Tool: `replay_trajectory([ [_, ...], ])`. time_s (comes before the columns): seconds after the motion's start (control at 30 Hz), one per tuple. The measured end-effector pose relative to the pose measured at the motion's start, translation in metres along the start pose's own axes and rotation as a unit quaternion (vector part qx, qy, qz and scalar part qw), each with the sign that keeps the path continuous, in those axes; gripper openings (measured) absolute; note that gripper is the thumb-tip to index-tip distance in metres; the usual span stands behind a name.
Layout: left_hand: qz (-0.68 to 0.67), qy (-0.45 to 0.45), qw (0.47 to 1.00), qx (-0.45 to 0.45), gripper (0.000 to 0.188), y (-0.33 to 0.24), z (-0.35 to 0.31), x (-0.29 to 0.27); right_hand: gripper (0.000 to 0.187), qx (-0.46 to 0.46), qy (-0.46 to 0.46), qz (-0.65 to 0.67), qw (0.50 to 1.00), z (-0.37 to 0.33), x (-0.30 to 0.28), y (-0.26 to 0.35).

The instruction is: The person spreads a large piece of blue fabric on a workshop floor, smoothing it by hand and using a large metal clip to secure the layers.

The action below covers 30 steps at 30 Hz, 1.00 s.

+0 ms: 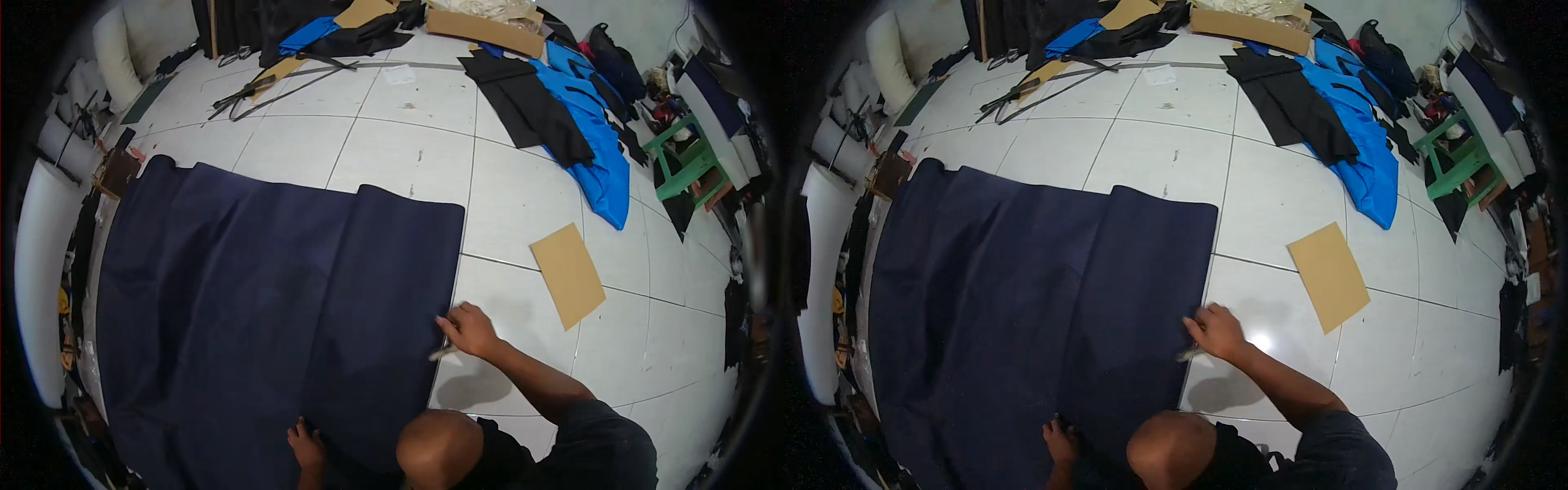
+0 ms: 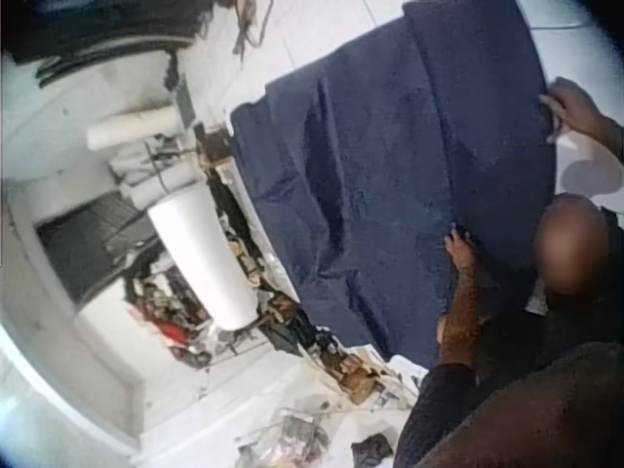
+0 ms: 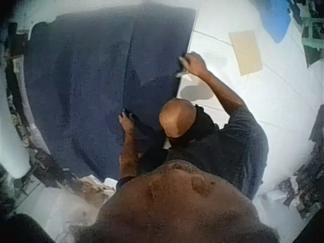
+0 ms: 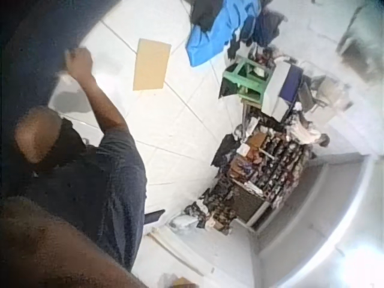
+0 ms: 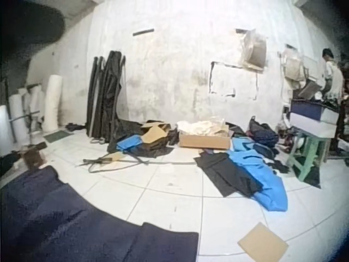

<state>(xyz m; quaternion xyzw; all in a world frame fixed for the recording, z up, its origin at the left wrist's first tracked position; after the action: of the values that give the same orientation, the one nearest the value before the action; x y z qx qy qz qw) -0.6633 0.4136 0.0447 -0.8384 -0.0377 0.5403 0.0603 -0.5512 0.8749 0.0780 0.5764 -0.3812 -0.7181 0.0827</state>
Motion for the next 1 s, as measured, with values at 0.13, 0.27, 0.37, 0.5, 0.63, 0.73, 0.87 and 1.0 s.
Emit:
replay_trajectory([
  [0.13, 0.008, 0.023, 1.000, -0.016, 0.058, 0.016, 0.006, 0.001, 0.039, 0.057, 0.179, 0.014, 0.982, -0.014, 0.004, -0.040],
  [0.27, 0.018, 0.063, 0.994, -0.087, 0.060, -0.013, 0.019, -0.007, 0.048, 0.078, -0.217, -0.018, 0.973, 0.070, -0.041, -0.109],
  [0.37, -0.086, -0.043, 0.995, 0.024, 0.055, -0.026, 0.070, -0.003, 0.049, 0.096, -0.311, -0.065, 0.943, 0.125, -0.056, -0.145],
  [0.5, -0.101, -0.009, 0.982, 0.162, 0.044, -0.178, 0.120, -0.062, 0.039, 0.110, -0.312, -0.088, 0.940, 0.155, -0.051, -0.133],
  [0.63, -0.144, 0.019, 0.964, 0.224, 0.049, -0.318, 0.194, -0.054, 0.035, 0.100, -0.316, -0.063, 0.942, 0.155, -0.050, -0.132],
  [0.73, -0.155, -0.014, 0.948, 0.278, 0.054, -0.406, 0.237, -0.040, 0.034, 0.102, -0.313, -0.075, 0.941, 0.150, -0.051, -0.139],
  [0.87, -0.208, 0.070, 0.948, 0.232, 0.054, -0.468, 0.295, -0.028, 0.033, 0.118, -0.294, -0.057, 0.947, 0.156, -0.047, -0.134],
  [1.0, -0.270, 0.202, 0.918, 0.210, 0.038, -0.496, 0.306, -0.014, 0.038, 0.101, -0.283, -0.057, 0.952, 0.156, -0.050, -0.138],
])
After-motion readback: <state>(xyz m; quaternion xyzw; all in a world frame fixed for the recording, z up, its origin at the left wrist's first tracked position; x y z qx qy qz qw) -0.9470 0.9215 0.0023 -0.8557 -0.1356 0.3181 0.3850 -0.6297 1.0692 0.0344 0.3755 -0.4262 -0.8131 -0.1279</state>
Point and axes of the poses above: each hand's wrist, its own z-axis towards the middle knuckle, its own x-axis out of the palm, y = z × x, the point moved 7 cm from there along z, towards the middle knuckle, and after that the axes turned 9 degrees about -x, right-handed, at the moved point
